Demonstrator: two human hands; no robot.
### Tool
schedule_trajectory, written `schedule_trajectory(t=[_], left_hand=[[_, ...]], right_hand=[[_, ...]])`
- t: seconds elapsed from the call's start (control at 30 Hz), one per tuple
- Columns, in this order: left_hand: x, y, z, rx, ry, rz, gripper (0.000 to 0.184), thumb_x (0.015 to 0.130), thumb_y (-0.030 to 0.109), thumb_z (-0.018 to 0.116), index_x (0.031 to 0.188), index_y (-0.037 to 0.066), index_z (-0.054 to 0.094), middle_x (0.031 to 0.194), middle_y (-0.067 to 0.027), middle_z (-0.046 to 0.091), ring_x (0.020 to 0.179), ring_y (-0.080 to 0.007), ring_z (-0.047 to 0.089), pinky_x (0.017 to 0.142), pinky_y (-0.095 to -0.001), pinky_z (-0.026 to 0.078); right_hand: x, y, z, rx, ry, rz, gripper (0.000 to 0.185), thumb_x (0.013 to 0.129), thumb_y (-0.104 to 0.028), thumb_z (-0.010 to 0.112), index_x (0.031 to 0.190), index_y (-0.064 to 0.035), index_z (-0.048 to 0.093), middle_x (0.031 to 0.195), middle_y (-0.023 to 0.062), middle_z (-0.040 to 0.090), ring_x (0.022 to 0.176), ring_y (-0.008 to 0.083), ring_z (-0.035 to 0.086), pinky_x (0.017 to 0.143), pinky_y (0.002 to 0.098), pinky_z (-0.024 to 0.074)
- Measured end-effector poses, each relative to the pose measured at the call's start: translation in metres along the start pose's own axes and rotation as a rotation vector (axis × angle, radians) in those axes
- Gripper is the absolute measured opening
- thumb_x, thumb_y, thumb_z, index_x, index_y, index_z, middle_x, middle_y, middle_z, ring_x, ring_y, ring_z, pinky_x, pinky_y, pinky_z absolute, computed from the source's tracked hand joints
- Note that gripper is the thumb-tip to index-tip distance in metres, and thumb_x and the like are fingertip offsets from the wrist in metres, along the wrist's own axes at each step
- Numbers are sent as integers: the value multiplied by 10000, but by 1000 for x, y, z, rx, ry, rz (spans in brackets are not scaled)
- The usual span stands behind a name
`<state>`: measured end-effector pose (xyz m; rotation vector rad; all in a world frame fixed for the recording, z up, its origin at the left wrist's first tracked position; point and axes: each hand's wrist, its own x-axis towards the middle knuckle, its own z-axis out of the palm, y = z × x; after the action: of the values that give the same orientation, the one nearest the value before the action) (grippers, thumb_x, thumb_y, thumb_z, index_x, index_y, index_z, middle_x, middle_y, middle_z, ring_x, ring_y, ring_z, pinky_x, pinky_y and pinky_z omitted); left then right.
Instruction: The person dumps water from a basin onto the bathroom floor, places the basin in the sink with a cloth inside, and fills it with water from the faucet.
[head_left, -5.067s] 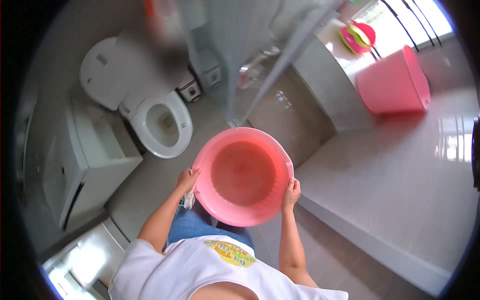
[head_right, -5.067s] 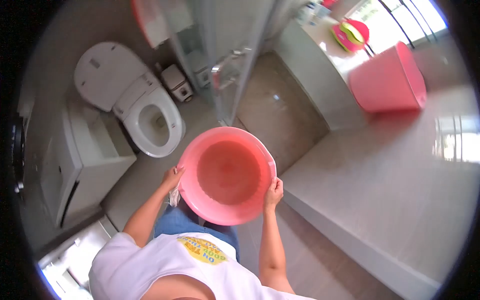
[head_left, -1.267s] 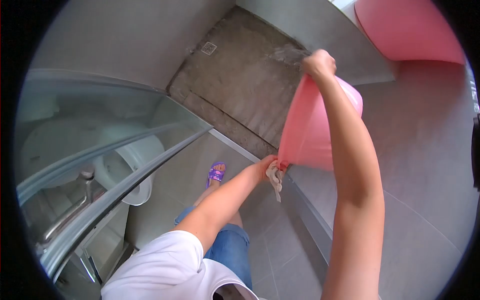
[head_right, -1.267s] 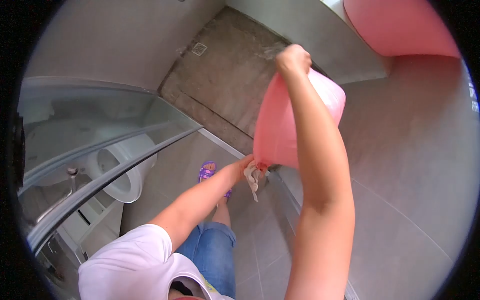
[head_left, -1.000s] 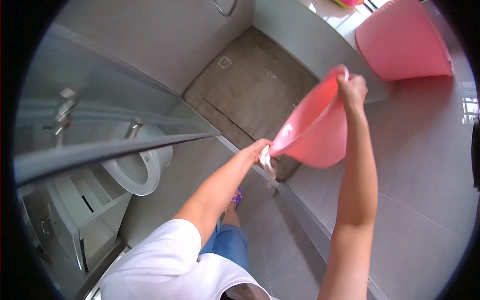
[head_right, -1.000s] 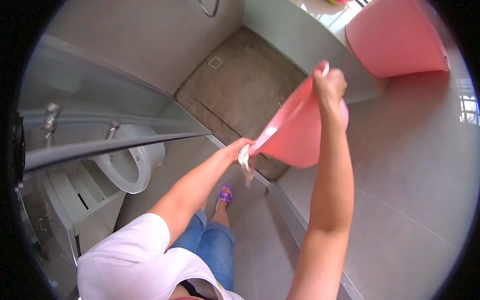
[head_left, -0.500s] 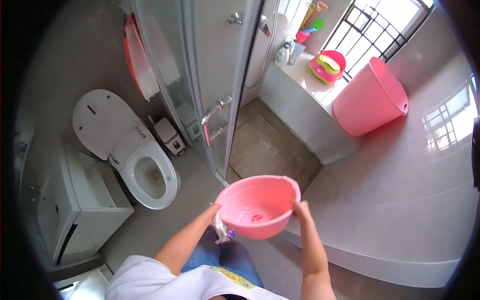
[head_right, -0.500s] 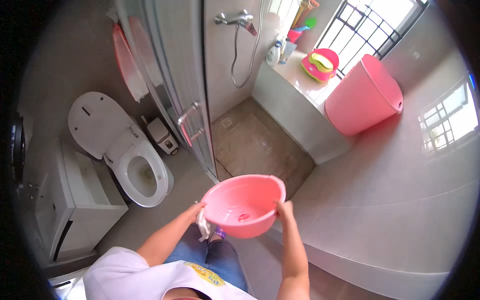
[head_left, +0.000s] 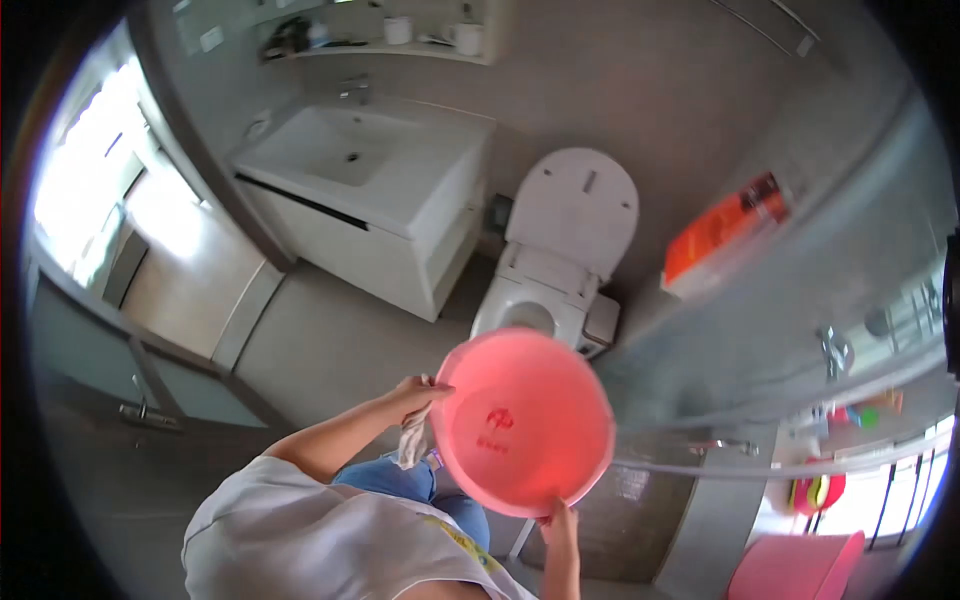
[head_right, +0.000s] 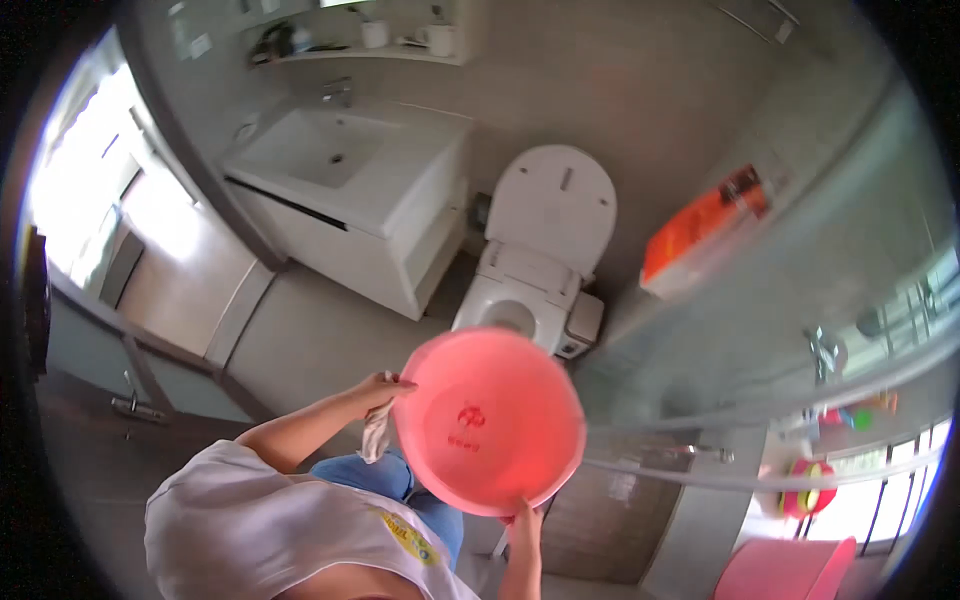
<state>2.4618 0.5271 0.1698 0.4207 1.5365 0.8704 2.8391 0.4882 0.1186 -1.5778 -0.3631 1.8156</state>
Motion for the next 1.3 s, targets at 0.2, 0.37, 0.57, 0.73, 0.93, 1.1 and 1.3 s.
schedule_trajectory(t=[0.2,0.37,0.57,0.73,0.93,1.1,1.3], left_hand=[[-64,69,-187,-240,168,197,376,821,314,699,1055,28,627,864,-38,644,715,-99,590,581,-258,474],[-86,138,-368,-365,453,278,419,821,352,685,1065,17,625,853,-36,647,671,-114,606,547,-255,480],[-37,212,-580,-553,573,429,404,821,340,675,1045,8,619,833,-54,651,659,-136,627,535,-284,507],[45,294,-739,-645,543,479,366,842,344,639,976,4,620,822,-64,651,652,-142,629,553,-281,524],[196,412,-917,-643,414,411,309,849,321,613,932,23,610,772,-61,636,600,-140,605,524,-282,511],[315,486,-1025,-611,496,281,285,848,337,615,871,53,618,679,-25,600,537,-125,563,480,-276,479],[402,528,-1143,-607,454,238,290,828,355,633,885,71,614,659,-8,571,513,-113,528,444,-277,451]], right_hand=[[13,-68,244,-226,-158,-311,356,807,-118,617,1116,14,498,912,81,606,700,168,615,507,290,509],[20,-67,482,-436,-507,-291,389,829,-141,581,1153,60,507,1042,158,617,854,241,658,633,359,571],[47,-48,752,-580,-719,-176,398,859,-245,563,1089,77,519,947,160,632,714,217,666,602,334,581],[108,-41,959,-700,-824,-40,413,868,-267,556,1091,78,512,921,172,645,698,242,679,635,343,598],[206,-68,1180,-700,-874,59,441,873,-276,559,1171,37,469,1013,189,627,790,252,680,672,359,597],[309,-82,1346,-924,-648,-495,479,853,-299,591,1202,2,462,1032,185,626,842,315,659,712,400,555],[404,-82,1582,-1031,-514,-1025,384,854,-331,620,1064,-10,590,890,139,647,741,176,630,657,295,484]])
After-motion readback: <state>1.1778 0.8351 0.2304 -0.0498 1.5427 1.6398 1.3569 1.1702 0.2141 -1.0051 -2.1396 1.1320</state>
